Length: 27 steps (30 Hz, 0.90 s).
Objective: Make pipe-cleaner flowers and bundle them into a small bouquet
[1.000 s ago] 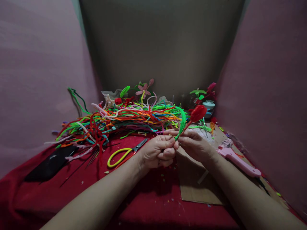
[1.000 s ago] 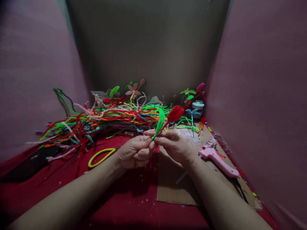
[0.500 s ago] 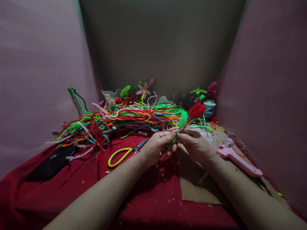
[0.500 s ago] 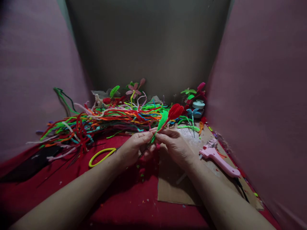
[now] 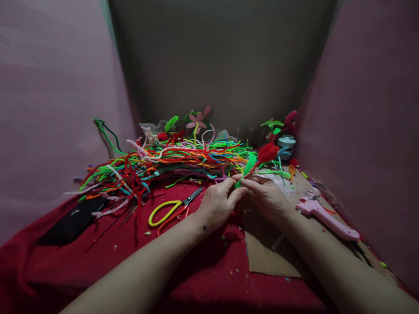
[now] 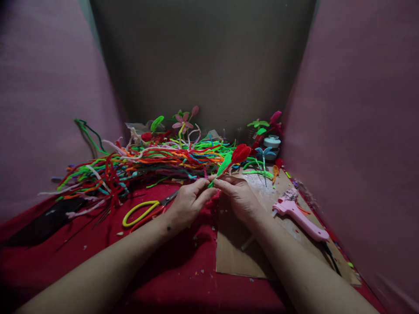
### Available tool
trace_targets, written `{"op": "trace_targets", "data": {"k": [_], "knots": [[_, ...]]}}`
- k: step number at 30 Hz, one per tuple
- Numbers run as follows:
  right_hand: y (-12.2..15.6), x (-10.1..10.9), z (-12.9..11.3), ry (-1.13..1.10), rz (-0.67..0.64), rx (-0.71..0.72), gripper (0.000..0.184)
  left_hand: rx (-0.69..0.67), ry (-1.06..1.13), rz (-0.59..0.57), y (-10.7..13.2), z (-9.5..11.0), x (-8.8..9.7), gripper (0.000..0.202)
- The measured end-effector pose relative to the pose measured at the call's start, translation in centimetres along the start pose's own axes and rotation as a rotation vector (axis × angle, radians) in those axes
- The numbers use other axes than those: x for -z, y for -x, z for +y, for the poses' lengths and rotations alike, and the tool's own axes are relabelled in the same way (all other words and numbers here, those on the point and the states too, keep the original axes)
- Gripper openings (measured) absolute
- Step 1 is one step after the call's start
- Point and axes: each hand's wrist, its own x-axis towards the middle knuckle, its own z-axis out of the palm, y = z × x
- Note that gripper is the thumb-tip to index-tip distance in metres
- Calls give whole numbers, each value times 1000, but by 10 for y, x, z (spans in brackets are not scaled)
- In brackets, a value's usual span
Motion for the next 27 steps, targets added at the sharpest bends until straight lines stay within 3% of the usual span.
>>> {"op": "trace_targets", "data": {"k": [4,8,16,21,27], "knots": [[0,3,4,18,10,-8,17,-85,-370,-6,6,-7,-5,30],[1,0,5,57,18,-6,15,-112,-419,24,5,-10,-7,26],[2,-4,4,70,23,-37,21,82,149,23,-4,-8,-4,21],[1,4,10,79,-24,-73,29,320,545,-97,-7,-3,-3,24],[1,1,6,49,27,-30,24,424,803,-182,-6,0,-2,31]]}}
